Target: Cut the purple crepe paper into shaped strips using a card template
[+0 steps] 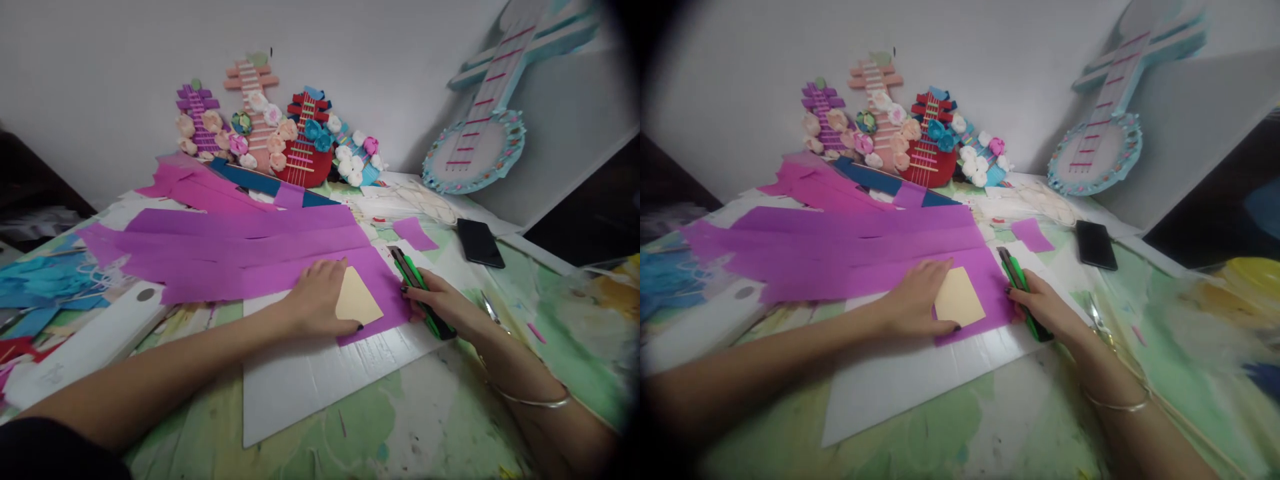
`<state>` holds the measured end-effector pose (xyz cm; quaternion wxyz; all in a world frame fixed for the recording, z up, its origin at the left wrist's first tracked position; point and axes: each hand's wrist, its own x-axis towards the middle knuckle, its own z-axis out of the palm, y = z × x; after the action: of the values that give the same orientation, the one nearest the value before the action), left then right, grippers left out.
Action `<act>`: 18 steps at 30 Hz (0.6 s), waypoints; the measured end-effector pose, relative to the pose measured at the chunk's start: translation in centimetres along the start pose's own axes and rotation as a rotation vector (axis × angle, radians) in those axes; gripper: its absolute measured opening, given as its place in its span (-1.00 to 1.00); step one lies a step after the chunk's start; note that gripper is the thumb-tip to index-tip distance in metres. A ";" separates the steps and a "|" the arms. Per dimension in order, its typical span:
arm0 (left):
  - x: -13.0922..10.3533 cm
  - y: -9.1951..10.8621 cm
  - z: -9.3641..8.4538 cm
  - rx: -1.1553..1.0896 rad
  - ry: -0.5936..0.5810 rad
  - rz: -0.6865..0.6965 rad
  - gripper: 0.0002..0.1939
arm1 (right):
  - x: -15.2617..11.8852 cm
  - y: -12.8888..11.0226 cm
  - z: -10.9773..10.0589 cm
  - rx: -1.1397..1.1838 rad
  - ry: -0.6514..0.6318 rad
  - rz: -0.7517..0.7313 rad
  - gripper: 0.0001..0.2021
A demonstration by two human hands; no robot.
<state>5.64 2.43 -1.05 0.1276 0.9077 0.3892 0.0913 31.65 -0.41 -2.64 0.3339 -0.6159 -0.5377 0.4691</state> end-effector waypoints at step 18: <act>4.1 -0.6 -1.2 0.046 -0.268 -0.076 0.03 | 0.1 -0.2 -0.1 0.074 -0.021 0.011 -0.81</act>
<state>7.68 6.03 0.16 0.1609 0.8991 0.4048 -0.0446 31.65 -0.23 -2.46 0.3484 -0.6010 -0.5200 0.4970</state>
